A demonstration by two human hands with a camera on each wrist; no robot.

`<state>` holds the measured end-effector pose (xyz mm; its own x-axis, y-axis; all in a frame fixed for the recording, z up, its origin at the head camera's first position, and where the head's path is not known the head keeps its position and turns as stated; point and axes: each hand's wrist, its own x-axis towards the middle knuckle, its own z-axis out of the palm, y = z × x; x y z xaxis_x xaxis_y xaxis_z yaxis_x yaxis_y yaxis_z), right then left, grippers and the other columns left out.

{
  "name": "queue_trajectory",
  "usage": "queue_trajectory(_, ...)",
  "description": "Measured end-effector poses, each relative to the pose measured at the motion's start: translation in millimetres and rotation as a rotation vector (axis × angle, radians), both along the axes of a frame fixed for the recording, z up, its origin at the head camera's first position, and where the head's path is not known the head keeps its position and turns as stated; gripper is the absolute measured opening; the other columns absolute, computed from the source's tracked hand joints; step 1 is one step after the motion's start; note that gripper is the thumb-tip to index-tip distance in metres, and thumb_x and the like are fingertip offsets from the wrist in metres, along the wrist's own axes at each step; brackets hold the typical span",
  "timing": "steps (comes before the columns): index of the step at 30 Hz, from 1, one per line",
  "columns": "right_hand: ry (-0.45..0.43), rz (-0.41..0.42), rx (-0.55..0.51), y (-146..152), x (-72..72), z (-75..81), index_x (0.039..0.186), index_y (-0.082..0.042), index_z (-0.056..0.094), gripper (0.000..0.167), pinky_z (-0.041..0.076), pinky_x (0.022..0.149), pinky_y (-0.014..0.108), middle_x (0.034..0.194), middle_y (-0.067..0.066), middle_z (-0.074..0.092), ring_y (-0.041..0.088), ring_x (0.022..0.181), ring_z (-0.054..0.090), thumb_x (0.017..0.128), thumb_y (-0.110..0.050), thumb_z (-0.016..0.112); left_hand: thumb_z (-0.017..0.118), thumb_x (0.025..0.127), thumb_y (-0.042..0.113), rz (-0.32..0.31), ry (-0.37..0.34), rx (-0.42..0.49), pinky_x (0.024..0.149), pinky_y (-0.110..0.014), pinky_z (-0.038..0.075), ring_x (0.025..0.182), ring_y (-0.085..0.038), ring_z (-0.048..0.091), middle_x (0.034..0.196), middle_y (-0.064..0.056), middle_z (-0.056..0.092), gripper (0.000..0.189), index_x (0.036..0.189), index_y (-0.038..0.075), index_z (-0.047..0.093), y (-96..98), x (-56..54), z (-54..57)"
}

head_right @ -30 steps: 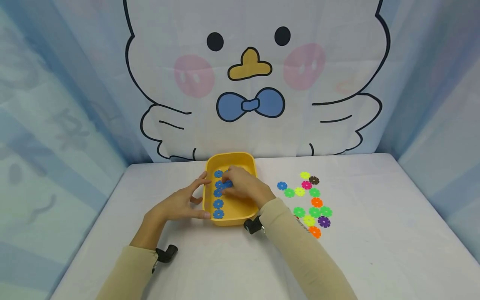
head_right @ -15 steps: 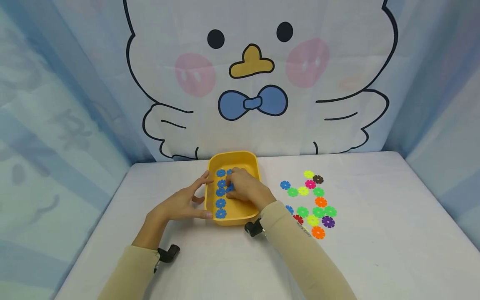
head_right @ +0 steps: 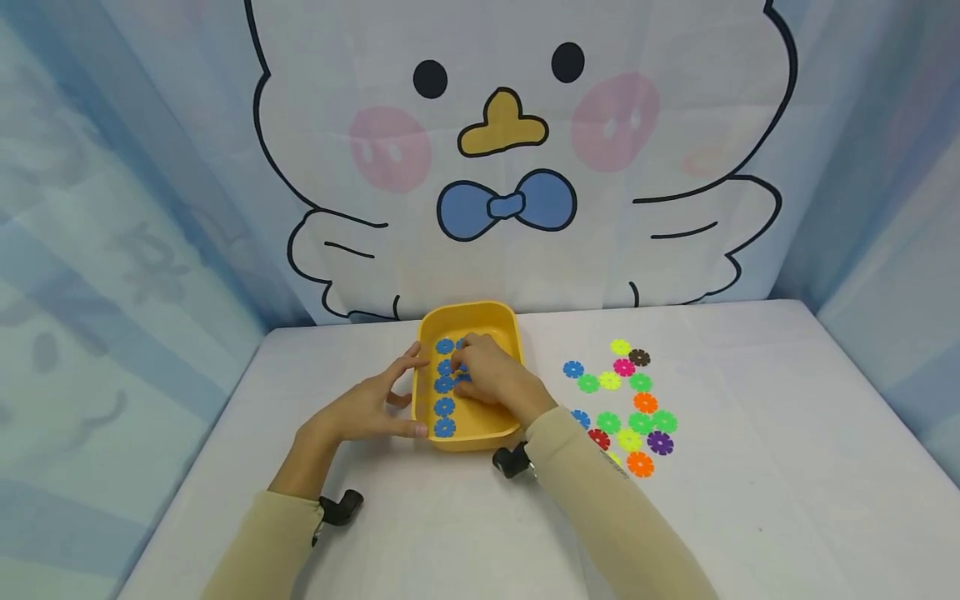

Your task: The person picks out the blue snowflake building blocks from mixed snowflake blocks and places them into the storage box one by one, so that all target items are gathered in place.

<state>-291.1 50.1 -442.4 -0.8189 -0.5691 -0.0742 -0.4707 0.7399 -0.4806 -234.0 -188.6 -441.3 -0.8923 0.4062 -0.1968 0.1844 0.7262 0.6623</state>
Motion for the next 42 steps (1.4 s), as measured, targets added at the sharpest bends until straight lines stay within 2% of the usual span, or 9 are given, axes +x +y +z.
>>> queue_trajectory(7,0.086,-0.021,-0.137,17.8,11.1,20.9,0.121,-0.01,0.072,0.03,0.046,0.113,0.046,0.131,0.008,0.059,0.027,0.123,0.053,0.095,-0.025,0.077,0.087,0.074,0.059,0.02,0.008,-0.018,0.105,-0.057,0.051,0.127,-0.028,0.064,0.169,0.028,0.001,0.107,0.16,0.04,0.027,2.3,-0.9,1.3)
queue_trajectory(12,0.173,-0.021,-0.203,38.1,14.9,27.5,0.118,-0.012,0.073,0.026,0.048,0.112,0.048,0.126,0.006,0.063,0.028,0.121,0.057,0.096,-0.025,0.075,0.088,0.073,0.058,0.029,0.001,-0.018,0.106,-0.055,0.051,0.128,-0.028,0.064,0.169,0.029,0.001,0.107,0.159,0.038,0.029,2.6,-0.6,-0.5)
queue_trajectory(17,0.241,-0.033,-0.268,59.6,19.5,27.6,0.121,-0.012,0.072,0.028,0.046,0.113,0.051,0.127,0.006,0.064,0.028,0.124,0.056,0.096,-0.025,0.074,0.088,0.072,0.059,0.037,-0.003,-0.015,0.106,-0.054,0.051,0.128,-0.028,0.063,0.168,0.031,0.0,0.108,0.16,0.038,0.029,1.8,0.7,-1.9)
queue_trajectory(22,0.304,-0.043,-0.339,79.4,21.4,24.0,0.124,-0.012,0.069,0.029,0.049,0.11,0.051,0.131,0.008,0.063,0.029,0.125,0.056,0.097,-0.022,0.073,0.09,0.071,0.059,0.044,0.006,-0.03,0.106,-0.053,0.051,0.127,-0.027,0.064,0.167,0.033,0.0,0.109,0.159,0.038,0.029,0.8,1.1,1.4)
queue_trajectory(29,0.41,-0.09,-0.44,101.8,19.2,16.8,0.125,-0.01,0.069,0.029,0.056,0.096,0.048,0.124,0.006,0.066,0.025,0.114,0.06,0.096,-0.013,0.073,0.089,0.072,0.056,0.022,0.0,-0.008,0.106,-0.053,0.051,0.127,-0.027,0.064,0.168,0.031,0.0,0.109,0.16,0.036,0.029,-0.3,-0.5,-1.2)
queue_trajectory(33,0.42,-0.104,-0.43,111.2,18.2,13.8,0.125,-0.011,0.068,0.029,0.056,0.094,0.049,0.124,0.005,0.066,0.026,0.113,0.059,0.096,-0.013,0.073,0.09,0.071,0.057,0.035,0.002,-0.017,0.106,-0.053,0.051,0.128,-0.026,0.064,0.167,0.033,0.0,0.11,0.16,0.037,0.029,-0.7,0.1,-1.9)
queue_trajectory(42,0.322,-0.167,-0.307,131.8,14.2,1.5,0.13,-0.009,0.065,0.036,0.051,0.103,0.056,0.126,0.011,0.065,0.033,0.119,0.058,0.096,-0.018,0.074,0.09,0.071,0.057,0.043,0.007,-0.021,0.107,-0.054,0.05,0.129,-0.026,0.063,0.166,0.034,-0.001,0.11,0.16,0.038,0.029,-1.1,1.5,-2.5)
